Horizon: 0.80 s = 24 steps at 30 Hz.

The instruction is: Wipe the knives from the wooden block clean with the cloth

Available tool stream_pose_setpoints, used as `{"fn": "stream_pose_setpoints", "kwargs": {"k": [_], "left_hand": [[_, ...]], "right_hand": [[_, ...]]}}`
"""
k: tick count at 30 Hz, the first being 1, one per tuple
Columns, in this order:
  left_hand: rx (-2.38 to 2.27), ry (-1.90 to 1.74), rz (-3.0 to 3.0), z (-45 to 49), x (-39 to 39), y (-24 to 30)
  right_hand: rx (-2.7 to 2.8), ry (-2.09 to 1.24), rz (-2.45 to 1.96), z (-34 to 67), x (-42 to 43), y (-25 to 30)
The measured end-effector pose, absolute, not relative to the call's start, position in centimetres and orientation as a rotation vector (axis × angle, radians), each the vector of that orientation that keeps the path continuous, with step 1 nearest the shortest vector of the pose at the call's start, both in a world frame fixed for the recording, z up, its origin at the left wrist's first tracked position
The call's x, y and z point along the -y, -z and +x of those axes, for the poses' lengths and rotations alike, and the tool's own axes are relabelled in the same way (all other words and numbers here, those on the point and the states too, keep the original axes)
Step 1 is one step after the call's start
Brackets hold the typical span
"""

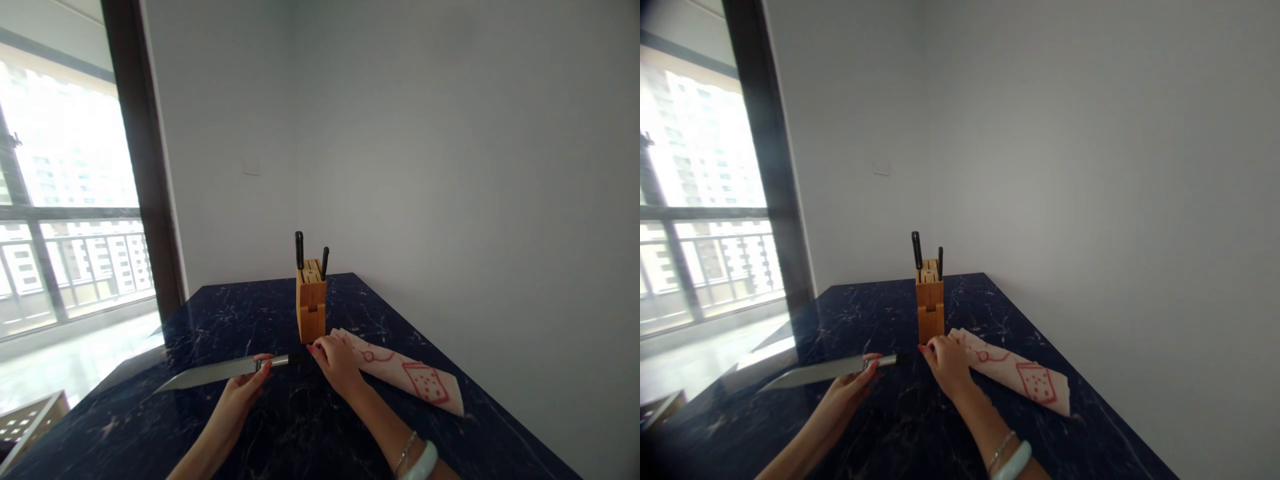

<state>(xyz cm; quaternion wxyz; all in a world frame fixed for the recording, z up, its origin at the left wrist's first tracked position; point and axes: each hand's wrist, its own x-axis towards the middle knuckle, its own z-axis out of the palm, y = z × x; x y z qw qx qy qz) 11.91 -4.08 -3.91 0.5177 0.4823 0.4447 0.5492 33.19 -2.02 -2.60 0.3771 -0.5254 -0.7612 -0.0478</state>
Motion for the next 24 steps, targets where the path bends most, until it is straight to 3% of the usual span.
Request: {"fn": "stream_pose_setpoints", "kwargs": {"k": [9,24], "left_hand": [[-0.989,-1.284,1.219,13.2,5.1,2.9],[-1.063,-1.299,1.279,11.8,3.7,3.9]], "right_hand": [[2.072,-0.287,-1.065,31.7,3.2,2.3],[2.094,-0.197,-1.082,32.5,2.2,2.4]]}}
